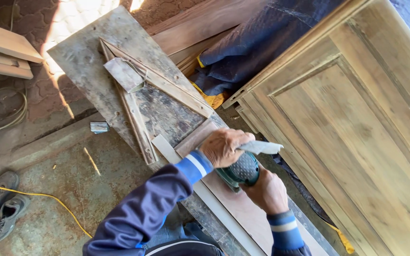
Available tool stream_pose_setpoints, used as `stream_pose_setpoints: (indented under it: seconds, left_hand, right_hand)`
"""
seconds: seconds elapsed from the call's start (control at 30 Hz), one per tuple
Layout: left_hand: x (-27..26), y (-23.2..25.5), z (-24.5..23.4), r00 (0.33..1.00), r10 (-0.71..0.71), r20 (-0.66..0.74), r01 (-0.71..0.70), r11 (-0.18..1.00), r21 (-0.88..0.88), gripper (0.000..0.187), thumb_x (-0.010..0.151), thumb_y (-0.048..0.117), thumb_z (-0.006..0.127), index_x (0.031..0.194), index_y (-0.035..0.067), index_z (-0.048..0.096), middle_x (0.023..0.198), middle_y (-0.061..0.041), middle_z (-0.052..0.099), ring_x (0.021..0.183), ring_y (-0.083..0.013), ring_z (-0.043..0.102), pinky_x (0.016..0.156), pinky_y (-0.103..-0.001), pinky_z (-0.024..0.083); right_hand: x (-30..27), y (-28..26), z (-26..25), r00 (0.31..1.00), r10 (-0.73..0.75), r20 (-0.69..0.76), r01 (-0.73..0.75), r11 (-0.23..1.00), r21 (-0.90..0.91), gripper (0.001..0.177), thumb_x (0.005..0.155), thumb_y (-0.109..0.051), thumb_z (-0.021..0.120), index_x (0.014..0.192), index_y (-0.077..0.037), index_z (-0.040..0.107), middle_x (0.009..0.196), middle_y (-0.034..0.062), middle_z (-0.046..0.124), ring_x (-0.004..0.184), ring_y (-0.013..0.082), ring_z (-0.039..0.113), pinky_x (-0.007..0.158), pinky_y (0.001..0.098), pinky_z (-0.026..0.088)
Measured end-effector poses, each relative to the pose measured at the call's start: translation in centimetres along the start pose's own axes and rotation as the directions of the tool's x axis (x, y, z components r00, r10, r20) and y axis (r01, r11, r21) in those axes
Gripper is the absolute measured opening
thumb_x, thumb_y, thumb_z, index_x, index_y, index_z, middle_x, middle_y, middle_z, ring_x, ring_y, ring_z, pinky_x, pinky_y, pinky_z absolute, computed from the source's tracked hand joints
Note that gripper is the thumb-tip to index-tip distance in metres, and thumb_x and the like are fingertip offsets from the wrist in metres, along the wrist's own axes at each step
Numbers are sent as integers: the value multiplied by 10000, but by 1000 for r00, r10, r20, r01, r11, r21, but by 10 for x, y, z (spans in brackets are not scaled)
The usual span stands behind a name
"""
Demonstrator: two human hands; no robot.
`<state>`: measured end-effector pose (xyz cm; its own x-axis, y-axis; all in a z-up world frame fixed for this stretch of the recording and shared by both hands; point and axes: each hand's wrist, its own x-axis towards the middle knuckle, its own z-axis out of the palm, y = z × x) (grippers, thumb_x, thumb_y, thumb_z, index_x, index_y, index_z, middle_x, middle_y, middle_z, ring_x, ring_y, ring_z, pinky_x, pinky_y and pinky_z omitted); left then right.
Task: The recorder is sanding a wood board using both an orbital sander and manual sandpaper.
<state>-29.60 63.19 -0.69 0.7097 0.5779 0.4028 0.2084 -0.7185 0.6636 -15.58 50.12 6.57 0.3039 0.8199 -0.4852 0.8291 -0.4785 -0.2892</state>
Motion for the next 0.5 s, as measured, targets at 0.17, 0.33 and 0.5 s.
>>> stream_pose_setpoints:
  seconds: [0.17, 0.33, 0.5]
  left_hand:
    - [7, -40, -51, 998, -30, -51, 31, 999, 37, 292, 865, 141, 754, 1130, 112, 634, 974, -122, 751, 865, -305, 740, 795, -429, 584]
    - [8, -55, -80, 988, -149, -49, 151, 987, 51, 367, 838, 149, 759, 1169, 118, 605, 963, -135, 736, 913, -355, 725, 820, -459, 566]
    - [-9, -53, -69, 994, -113, 9, 113, 993, 34, 274, 891, 131, 746, 1117, 110, 591, 929, -126, 726, 860, -297, 738, 820, -424, 589]
  right_hand:
    - [34, -52, 1, 996, -69, -59, 68, 997, -21, 511, 651, -331, 879, 1072, -87, 722, 863, 193, 763, 766, 354, 753, 710, 447, 609]
    - [48, -82, 1, 994, -85, -67, 83, 996, -34, 457, 648, -328, 886, 999, -73, 745, 867, 201, 756, 788, 372, 742, 712, 461, 598]
    - [37, -73, 7, 997, -73, -29, 72, 996, -58, 473, 669, -337, 874, 1028, -67, 726, 849, 200, 756, 758, 361, 757, 700, 453, 606]
